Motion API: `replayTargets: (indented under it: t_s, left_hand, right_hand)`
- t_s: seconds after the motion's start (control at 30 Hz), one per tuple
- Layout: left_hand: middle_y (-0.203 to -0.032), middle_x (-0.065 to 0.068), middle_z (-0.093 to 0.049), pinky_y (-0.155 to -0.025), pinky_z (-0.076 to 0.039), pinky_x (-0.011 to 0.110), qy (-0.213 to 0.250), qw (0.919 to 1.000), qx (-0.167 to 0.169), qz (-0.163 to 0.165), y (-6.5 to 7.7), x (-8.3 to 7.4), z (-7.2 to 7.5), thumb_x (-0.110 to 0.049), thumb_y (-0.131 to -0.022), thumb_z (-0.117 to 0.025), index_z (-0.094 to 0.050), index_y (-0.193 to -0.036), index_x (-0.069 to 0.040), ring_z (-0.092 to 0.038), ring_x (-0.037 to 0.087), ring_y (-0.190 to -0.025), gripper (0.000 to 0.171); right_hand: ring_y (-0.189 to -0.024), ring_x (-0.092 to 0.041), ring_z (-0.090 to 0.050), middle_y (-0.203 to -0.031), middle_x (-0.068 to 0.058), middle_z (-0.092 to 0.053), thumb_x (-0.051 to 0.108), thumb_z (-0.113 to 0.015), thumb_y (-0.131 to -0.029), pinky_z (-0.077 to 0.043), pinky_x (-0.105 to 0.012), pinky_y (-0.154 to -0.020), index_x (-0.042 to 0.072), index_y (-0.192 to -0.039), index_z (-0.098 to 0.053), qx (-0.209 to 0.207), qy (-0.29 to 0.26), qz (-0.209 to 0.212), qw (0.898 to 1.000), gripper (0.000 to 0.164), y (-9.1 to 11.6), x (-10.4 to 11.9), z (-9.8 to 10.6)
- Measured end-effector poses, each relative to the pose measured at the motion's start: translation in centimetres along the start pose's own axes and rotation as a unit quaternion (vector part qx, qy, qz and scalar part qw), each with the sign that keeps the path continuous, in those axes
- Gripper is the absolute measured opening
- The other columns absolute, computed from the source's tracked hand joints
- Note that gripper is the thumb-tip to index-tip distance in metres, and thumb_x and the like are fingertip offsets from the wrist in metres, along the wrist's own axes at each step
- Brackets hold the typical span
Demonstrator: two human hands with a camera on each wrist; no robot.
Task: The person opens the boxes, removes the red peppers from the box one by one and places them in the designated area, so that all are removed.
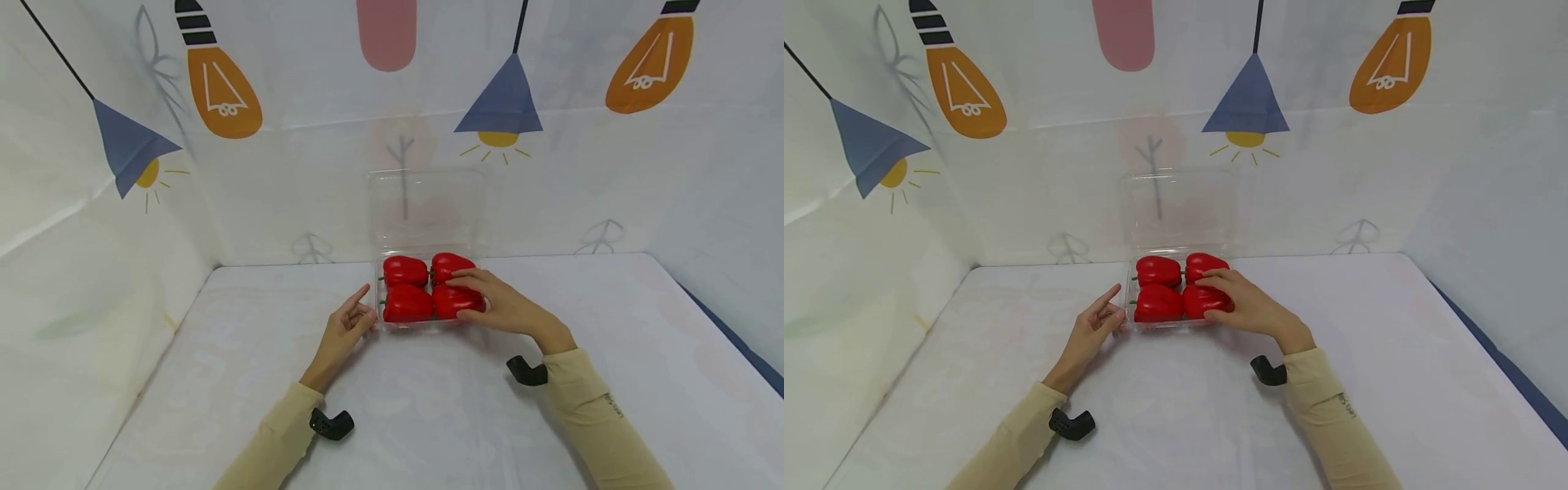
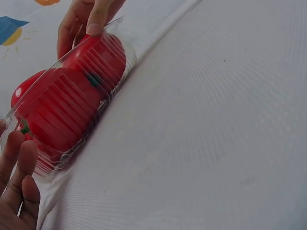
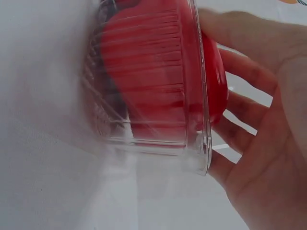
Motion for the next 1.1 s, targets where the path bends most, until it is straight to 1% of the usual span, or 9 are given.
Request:
replayTargets:
  t_s: [0.2, 0.3, 0.43, 0.57, 0.7, 0.9, 0.97, 1.03, 1.1]
  left_hand:
    - [-0.084, 0.034, -0.056, -0.060, -0.046, 0.025, 0.006, 1.0000, -0.002, -0.007, 0.0, 0.1, 0.0, -0.001, -0.092, -0.057, -0.032, -0.145, 0.000, -0.055, 0.039, -0.072, 0.059]
    - [-0.081, 0.033, -0.055, -0.059, -0.045, 0.023, 0.011, 0.9999, -0.003, -0.007, -0.1, 1.0, 0.0, -0.002, -0.092, -0.057, -0.032, -0.146, -0.002, -0.055, 0.039, -0.071, 0.059]
    - [-0.085, 0.031, -0.056, -0.066, -0.049, 0.019, 0.027, 0.9996, -0.002, -0.002, -0.4, 2.3, -0.1, -0.003, -0.092, -0.058, -0.029, -0.147, -0.003, -0.060, 0.031, -0.070, 0.062]
    - [-0.086, 0.019, -0.058, -0.072, -0.053, 0.020, 0.045, 0.9990, -0.002, -0.005, -0.5, 2.4, -0.2, -0.005, -0.091, -0.059, -0.027, -0.148, -0.004, -0.063, 0.023, -0.069, 0.065]
    - [-0.086, 0.007, -0.058, -0.072, -0.054, 0.020, 0.050, 0.9987, -0.003, -0.010, -0.5, 2.4, -0.2, -0.005, -0.091, -0.060, -0.027, -0.148, -0.004, -0.064, 0.019, -0.068, 0.066]
    - [-0.090, 0.018, -0.057, -0.073, -0.055, 0.022, 0.057, 0.9984, 0.000, -0.006, -0.5, 2.7, -0.2, -0.005, -0.092, -0.058, -0.028, -0.148, -0.006, -0.063, 0.019, -0.070, 0.063]
    - [-0.089, 0.017, -0.056, -0.073, -0.055, 0.023, 0.059, 0.9983, 0.000, -0.003, -0.5, 2.7, -0.2, -0.005, -0.093, -0.058, -0.028, -0.148, -0.006, -0.063, 0.020, -0.070, 0.063]
    - [-0.088, 0.010, -0.057, -0.073, -0.055, 0.023, 0.061, 0.9981, 0.000, -0.003, -0.5, 2.7, -0.2, -0.006, -0.093, -0.058, -0.029, -0.147, -0.007, -0.063, 0.021, -0.070, 0.062]
    - [-0.088, 0.008, -0.057, -0.073, -0.055, 0.024, 0.058, 0.9983, 0.000, -0.004, -0.5, 2.5, -0.2, -0.006, -0.093, -0.058, -0.029, -0.147, -0.007, -0.062, 0.022, -0.070, 0.061]
  right_hand:
    - [-0.126, -0.024, -0.044, -0.134, -0.003, -0.051, 0.025, -0.073, -0.083, -0.046, -0.049, -0.098, 0.018, -0.129, -0.057, -0.008, 0.005, 0.005, 1.000, 0.049, -0.1, 0.2, 0.0]
    - [-0.125, -0.023, -0.044, -0.133, -0.002, -0.052, 0.024, -0.073, -0.083, -0.047, -0.049, -0.097, 0.019, -0.127, -0.059, -0.021, 0.014, 0.012, 1.000, 0.047, -0.2, 0.3, -0.1]
    - [-0.125, -0.024, -0.043, -0.133, -0.001, -0.053, 0.021, -0.073, -0.082, -0.045, -0.052, -0.098, 0.019, -0.124, -0.061, -0.043, 0.021, 0.027, 0.998, 0.044, -0.3, 0.7, 0.2]
    - [-0.127, -0.026, -0.042, -0.133, -0.001, -0.053, 0.019, -0.073, -0.082, -0.043, -0.054, -0.099, 0.018, -0.122, -0.062, -0.060, 0.018, 0.037, 0.997, 0.041, -0.3, 1.1, 0.5]
    - [-0.126, -0.024, -0.042, -0.133, -0.001, -0.053, 0.019, -0.072, -0.082, -0.047, -0.049, -0.096, 0.017, -0.122, -0.062, -0.065, 0.018, 0.044, 0.997, 0.041, -0.3, 1.4, 0.7]
    - [-0.125, -0.019, -0.043, -0.135, 0.001, -0.051, 0.020, -0.072, -0.083, -0.052, -0.039, -0.088, 0.019, -0.122, -0.061, -0.071, 0.017, 0.048, 0.996, 0.040, 0.0, 1.6, 1.2]
    - [-0.125, -0.020, -0.043, -0.135, -0.001, -0.051, 0.020, -0.072, -0.083, -0.052, -0.040, -0.088, 0.018, -0.122, -0.061, -0.077, 0.007, 0.051, 0.996, 0.040, 0.1, 1.7, 1.5]
    - [-0.126, -0.021, -0.043, -0.134, -0.002, -0.051, 0.019, -0.072, -0.084, -0.051, -0.043, -0.091, 0.019, -0.123, -0.061, -0.084, -0.004, 0.052, 0.995, 0.041, 0.2, 1.6, 1.8]
    - [-0.126, -0.022, -0.043, -0.134, -0.002, -0.051, 0.018, -0.072, -0.083, -0.050, -0.046, -0.092, 0.018, -0.123, -0.060, -0.093, -0.013, 0.055, 0.994, 0.041, 0.3, 1.5, 2.1]
Point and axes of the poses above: each hand's wrist, its own y-axis away from the middle knuckle, its own z-axis out of the back of the hand, x = y × z, the point moved 6 cm from there along -y, towards the middle knuckle
